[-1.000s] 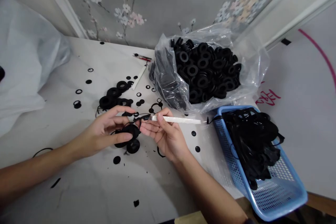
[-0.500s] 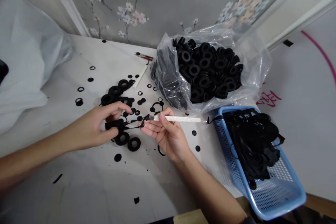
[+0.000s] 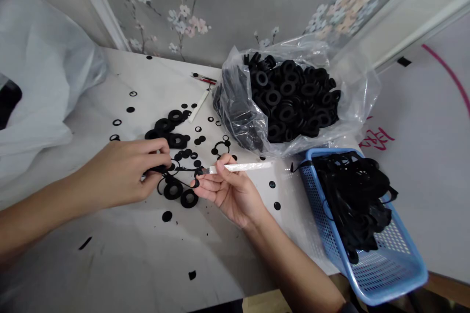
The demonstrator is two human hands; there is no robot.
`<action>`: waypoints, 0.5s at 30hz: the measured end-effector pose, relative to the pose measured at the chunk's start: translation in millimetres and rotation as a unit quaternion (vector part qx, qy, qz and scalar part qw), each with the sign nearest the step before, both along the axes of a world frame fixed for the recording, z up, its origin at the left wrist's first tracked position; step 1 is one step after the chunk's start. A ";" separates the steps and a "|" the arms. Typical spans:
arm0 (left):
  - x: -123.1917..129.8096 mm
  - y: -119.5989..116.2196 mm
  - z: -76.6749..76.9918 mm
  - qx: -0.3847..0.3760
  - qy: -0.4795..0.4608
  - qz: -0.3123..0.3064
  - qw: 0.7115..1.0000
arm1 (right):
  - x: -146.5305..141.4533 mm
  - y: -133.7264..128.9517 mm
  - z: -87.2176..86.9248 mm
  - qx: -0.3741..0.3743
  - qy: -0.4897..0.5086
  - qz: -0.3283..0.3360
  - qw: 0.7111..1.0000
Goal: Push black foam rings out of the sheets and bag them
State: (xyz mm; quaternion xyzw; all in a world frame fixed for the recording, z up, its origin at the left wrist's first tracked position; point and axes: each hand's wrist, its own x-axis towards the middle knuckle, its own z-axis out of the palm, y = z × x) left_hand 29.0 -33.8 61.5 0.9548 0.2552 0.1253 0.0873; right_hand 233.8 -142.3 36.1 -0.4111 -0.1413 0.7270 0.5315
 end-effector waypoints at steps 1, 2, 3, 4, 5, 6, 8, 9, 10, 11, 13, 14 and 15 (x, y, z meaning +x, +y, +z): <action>-2.0 3.2 0.9 -0.020 -0.002 -0.018 1.000 | 1.6 -0.2 0.8 0.001 -0.003 0.002 1.000; -4.0 6.3 2.1 -0.044 -0.004 -0.033 0.998 | 3.3 -0.4 1.9 0.004 -0.009 0.002 1.000; -5.7 9.1 3.8 -0.070 -0.011 -0.043 0.997 | 5.0 -0.6 3.0 0.009 -0.016 0.000 1.000; -6.9 11.2 5.8 -0.098 -0.023 -0.049 0.994 | 6.5 -0.8 4.1 0.016 -0.022 -0.003 1.000; -7.3 12.5 7.8 -0.129 -0.042 -0.050 0.989 | 7.8 -0.8 4.9 0.023 -0.027 -0.007 0.999; -7.0 12.8 9.7 -0.162 -0.063 -0.048 0.984 | 8.8 -0.7 5.4 0.031 -0.030 -0.011 0.999; -4.2 11.3 11.6 -0.229 -0.095 -0.037 0.968 | 9.8 0.0 5.0 0.048 -0.035 -0.024 0.998; -2.3 10.0 11.3 -0.264 -0.100 -0.032 0.959 | 9.8 0.7 4.1 0.059 -0.044 -0.034 0.997; -0.4 8.8 9.9 -0.302 -0.096 -0.027 0.948 | 9.6 1.5 2.9 0.074 -0.062 -0.049 0.994; 1.3 7.8 7.7 -0.341 -0.087 -0.020 0.936 | 9.2 2.3 1.4 0.091 -0.089 -0.067 0.990; 3.3 6.9 1.8 -0.405 -0.062 -0.006 0.912 | 8.2 4.0 -1.8 0.123 -0.155 -0.104 0.975; 3.7 7.0 -1.2 -0.423 -0.051 0.000 0.905 | 7.7 4.8 -3.3 0.133 -0.183 -0.116 0.967; 3.6 7.5 -3.7 -0.426 -0.045 0.002 0.904 | 7.4 5.5 -4.6 0.139 -0.204 -0.125 0.961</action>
